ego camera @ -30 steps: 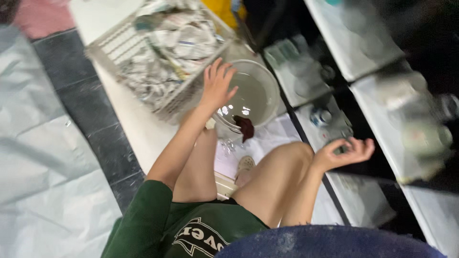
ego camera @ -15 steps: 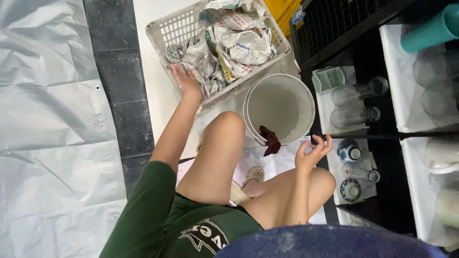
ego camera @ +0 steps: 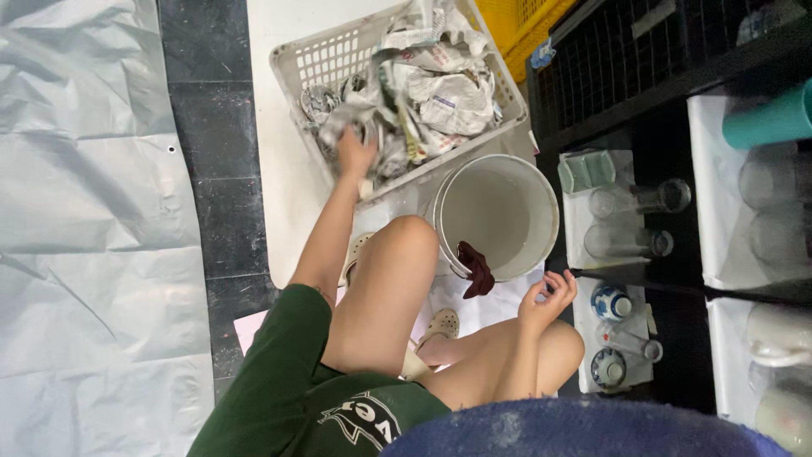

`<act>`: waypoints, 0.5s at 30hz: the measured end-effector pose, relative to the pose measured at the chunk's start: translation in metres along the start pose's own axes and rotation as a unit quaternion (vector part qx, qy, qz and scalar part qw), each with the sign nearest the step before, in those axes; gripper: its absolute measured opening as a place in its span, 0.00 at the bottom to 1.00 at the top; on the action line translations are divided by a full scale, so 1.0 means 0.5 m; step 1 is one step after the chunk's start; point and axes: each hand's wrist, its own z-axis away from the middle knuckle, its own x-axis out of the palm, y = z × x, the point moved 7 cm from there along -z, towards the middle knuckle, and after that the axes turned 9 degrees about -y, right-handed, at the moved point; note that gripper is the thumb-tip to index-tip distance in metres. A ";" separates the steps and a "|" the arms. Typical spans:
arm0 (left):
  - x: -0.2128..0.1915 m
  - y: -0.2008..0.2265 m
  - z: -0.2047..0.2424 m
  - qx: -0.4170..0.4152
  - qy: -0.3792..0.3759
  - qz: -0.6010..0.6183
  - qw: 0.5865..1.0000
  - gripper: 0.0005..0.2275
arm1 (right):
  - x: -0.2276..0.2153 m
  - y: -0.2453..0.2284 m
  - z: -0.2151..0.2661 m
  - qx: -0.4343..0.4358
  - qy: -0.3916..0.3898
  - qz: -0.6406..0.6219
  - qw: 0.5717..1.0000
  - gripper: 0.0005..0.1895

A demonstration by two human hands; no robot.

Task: The person sits on the floor and cleans various glassware items, including bottles and a cup, using a dark cloth and water from a bucket. They unwrap items from newspaper, wipe them, and place them on a nearby shelf.

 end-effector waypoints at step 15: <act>0.031 -0.034 -0.004 -0.136 -0.037 -0.736 0.662 0.18 | 0.011 0.073 0.018 0.024 -0.016 -0.033 0.999 0.19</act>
